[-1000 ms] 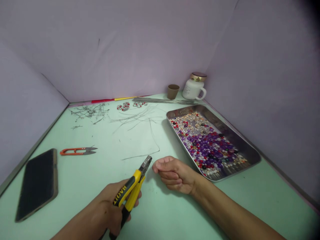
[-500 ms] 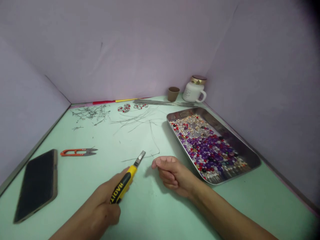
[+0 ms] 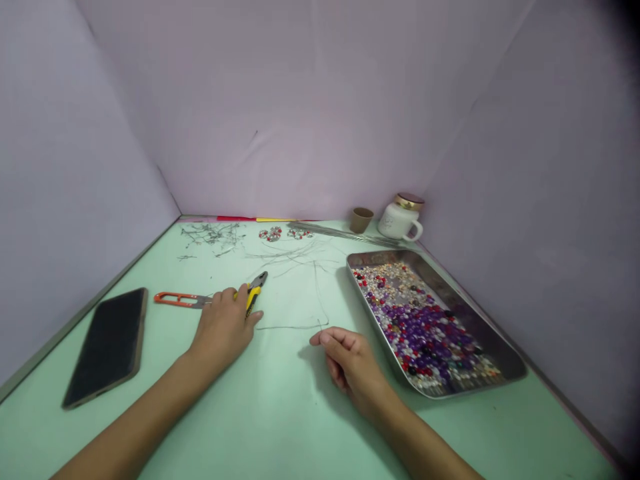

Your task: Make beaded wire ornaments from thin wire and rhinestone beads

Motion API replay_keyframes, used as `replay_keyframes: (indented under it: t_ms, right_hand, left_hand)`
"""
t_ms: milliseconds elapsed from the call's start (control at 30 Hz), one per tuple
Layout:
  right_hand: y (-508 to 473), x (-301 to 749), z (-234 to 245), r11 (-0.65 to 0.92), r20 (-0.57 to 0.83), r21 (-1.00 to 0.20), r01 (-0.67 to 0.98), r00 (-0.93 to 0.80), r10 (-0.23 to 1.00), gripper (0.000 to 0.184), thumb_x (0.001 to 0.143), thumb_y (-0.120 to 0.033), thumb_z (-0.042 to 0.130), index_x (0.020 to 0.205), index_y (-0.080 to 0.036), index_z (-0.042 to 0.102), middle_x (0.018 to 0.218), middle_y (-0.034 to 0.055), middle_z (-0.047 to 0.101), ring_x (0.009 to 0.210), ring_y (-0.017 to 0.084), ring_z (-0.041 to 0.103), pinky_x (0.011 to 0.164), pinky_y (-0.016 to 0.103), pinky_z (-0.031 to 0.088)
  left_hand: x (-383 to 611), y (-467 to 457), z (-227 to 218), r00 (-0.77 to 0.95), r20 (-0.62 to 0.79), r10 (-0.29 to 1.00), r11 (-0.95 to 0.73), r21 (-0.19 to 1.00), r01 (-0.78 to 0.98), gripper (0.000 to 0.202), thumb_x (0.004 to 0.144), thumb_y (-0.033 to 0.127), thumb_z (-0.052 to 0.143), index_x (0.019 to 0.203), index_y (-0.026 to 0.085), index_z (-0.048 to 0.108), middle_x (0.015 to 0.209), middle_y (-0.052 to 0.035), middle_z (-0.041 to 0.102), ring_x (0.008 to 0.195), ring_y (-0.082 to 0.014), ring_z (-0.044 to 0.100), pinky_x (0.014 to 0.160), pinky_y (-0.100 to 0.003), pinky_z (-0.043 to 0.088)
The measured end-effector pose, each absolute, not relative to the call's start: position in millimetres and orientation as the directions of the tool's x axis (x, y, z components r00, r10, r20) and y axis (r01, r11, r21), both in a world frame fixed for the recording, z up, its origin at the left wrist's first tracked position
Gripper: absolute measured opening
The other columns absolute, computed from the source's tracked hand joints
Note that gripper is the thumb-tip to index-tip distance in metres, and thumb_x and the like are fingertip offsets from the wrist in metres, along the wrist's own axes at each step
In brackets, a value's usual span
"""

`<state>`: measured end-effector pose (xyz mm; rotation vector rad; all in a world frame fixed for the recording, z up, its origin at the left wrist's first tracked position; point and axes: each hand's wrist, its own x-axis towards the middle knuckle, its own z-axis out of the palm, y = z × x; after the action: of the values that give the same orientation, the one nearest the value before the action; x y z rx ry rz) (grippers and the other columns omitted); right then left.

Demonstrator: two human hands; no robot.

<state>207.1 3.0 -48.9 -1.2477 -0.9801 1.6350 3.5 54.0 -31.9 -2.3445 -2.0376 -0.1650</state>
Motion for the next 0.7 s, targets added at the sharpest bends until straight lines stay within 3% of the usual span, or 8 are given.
replay_keyframes:
  t_ms: [100, 200, 267, 367, 467, 600, 700]
  right_hand:
    - [0, 204, -48, -0.316, -0.302, -0.944, -0.097, -0.133, 0.944, 0.028, 0.073, -0.039, 0.052, 0.076, -0.012, 0.058, 0.032, -0.0096, 0.038, 0.026, 0.003, 0.025, 0.027, 0.015, 0.018]
    - [-6, 199, -46, -0.252, -0.246, -0.968, -0.025, -0.133, 0.960, 0.030, 0.073, -0.040, 0.052, 0.075, -0.011, 0.059, 0.033, -0.0087, 0.039, 0.027, 0.003, 0.027, 0.029, 0.015, 0.020]
    - [-10, 195, -47, -0.210, -0.209, -0.978, 0.013, -0.147, 0.967, 0.030, 0.073, -0.041, 0.052, 0.070, -0.012, 0.058, 0.034, -0.0079, 0.040, 0.027, 0.004, 0.029, 0.030, 0.016, 0.021]
    - [-13, 191, -50, -0.177, -0.179, -0.984, 0.030, -0.160, 0.971, 0.033, 0.072, -0.045, 0.051, 0.060, -0.014, 0.051, 0.035, -0.0069, 0.040, 0.027, 0.005, 0.030, 0.029, 0.017, 0.023]
    - [-14, 190, -54, -0.158, -0.161, -0.987, 0.027, -0.192, 0.968, 0.037, 0.072, -0.048, 0.051, 0.057, -0.015, 0.049, 0.036, -0.0057, 0.042, 0.028, 0.005, 0.032, 0.029, 0.018, 0.024]
    - [-13, 194, -56, -0.088, -0.080, -0.996, -0.018, -0.260, 0.962, 0.039, 0.073, -0.050, 0.051, 0.066, -0.012, 0.055, 0.044, -0.0021, 0.048, 0.035, 0.007, 0.040, 0.035, 0.019, 0.032]
    - [-7, 202, -54, -0.021, -0.036, -0.995, 0.097, -0.162, 0.986, 0.039, 0.078, -0.048, 0.044, 0.076, -0.012, 0.059, 0.054, 0.0020, 0.053, 0.043, 0.011, 0.046, 0.039, 0.022, 0.036]
  left_hand:
    - [13, 44, -30, 0.158, 0.278, 0.947, -0.186, 0.075, 0.980, 0.037, 0.081, 0.026, 0.036, 0.112, 0.011, 0.049, 0.106, -0.0171, 0.051, 0.096, -0.0307, 0.044, 0.079, -0.043, 0.035]
    - [29, 28, -25, 0.213, 0.382, 0.899, -0.357, 0.359, 0.863, 0.026, 0.080, 0.021, 0.039, 0.093, 0.013, 0.060, 0.098, -0.0123, 0.055, 0.093, -0.0233, 0.047, 0.083, -0.036, 0.035]
    - [43, 16, -23, 0.273, 0.282, 0.920, -0.393, 0.639, 0.662, 0.019, 0.078, 0.022, 0.044, 0.081, 0.014, 0.061, 0.085, -0.0071, 0.058, 0.081, -0.0172, 0.051, 0.075, -0.027, 0.039]
    - [60, 3, -23, 0.271, 0.082, 0.959, -0.192, 0.893, 0.408, 0.016, 0.074, 0.021, 0.048, 0.065, 0.016, 0.059, 0.071, -0.0026, 0.057, 0.067, -0.0139, 0.051, 0.063, -0.024, 0.040]
    - [68, -3, -25, 0.178, -0.043, 0.983, 0.006, 0.980, 0.200, 0.015, 0.071, 0.021, 0.051, 0.058, 0.015, 0.056, 0.064, -0.0017, 0.056, 0.065, -0.0142, 0.051, 0.063, -0.025, 0.039]
    - [67, -3, -29, 0.078, -0.160, 0.984, 0.159, 0.987, 0.020, 0.013, 0.068, 0.024, 0.054, 0.060, 0.014, 0.053, 0.047, 0.0038, 0.045, 0.047, -0.0087, 0.041, 0.046, -0.021, 0.031]
    - [63, 0, -32, 0.116, -0.206, 0.972, 0.219, 0.970, -0.109, 0.016, 0.073, 0.029, 0.048, 0.065, 0.015, 0.050, 0.041, 0.0067, 0.041, 0.035, -0.0048, 0.030, 0.038, -0.019, 0.021]
